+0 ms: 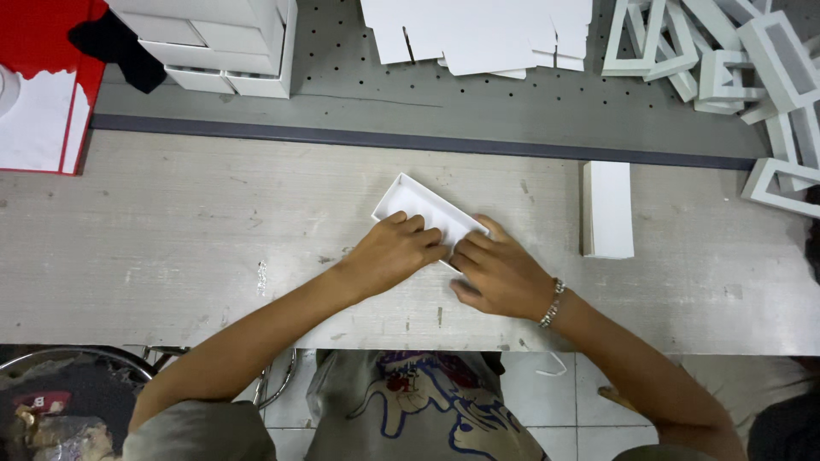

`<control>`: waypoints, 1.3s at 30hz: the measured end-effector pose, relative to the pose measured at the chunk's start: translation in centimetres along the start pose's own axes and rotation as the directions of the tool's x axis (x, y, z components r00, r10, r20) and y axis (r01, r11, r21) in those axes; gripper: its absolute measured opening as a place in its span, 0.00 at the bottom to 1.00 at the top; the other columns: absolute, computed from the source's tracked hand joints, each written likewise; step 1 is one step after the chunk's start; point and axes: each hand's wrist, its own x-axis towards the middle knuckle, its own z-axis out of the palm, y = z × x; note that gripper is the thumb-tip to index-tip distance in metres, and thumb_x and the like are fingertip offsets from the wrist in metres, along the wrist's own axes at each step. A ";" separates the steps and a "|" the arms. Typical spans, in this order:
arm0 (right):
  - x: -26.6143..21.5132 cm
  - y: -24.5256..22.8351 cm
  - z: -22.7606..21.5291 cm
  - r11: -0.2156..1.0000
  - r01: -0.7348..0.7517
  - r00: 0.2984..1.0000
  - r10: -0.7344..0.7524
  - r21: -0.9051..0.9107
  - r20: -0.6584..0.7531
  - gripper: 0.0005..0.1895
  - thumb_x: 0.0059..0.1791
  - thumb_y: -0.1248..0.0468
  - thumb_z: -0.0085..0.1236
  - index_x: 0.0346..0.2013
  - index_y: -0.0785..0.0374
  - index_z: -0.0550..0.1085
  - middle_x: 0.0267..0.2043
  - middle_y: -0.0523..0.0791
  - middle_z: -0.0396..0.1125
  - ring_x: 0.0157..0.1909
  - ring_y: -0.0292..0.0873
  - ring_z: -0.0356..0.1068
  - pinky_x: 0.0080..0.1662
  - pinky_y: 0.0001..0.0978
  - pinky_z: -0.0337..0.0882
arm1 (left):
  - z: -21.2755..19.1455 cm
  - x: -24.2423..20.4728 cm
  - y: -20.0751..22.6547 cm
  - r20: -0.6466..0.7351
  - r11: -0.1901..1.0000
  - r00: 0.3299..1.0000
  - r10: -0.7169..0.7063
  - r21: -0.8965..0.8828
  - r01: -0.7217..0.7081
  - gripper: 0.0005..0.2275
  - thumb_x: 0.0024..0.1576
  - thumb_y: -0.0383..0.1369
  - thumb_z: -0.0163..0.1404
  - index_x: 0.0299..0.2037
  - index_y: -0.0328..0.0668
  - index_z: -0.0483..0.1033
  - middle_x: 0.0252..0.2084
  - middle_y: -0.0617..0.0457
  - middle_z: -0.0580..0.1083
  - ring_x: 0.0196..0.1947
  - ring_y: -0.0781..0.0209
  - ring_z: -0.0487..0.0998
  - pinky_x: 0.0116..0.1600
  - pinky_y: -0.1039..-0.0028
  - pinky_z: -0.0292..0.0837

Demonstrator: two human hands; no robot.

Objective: The person assembles white cardboard boxes by folding flat pieces along pre-scored lines and inserting rectangular inserts into the formed boxes. The person repeatedly picks up flat cardboard pieces, folds them into box shapes, and places the finished boxes on a stack.

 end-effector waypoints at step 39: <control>2.6 -1.1 2.0 0.990 -0.078 0.997 0.081 0.120 -0.020 0.07 0.50 0.58 0.61 0.36 0.57 0.76 0.35 0.41 0.70 0.43 0.43 0.67 0.49 0.39 0.61 | -3.8 -2.3 -0.4 0.284 0.996 0.955 0.089 -0.051 -0.078 0.07 0.56 0.28 0.53 0.44 0.43 0.78 0.43 0.55 0.76 0.45 0.55 0.71 0.60 0.59 0.58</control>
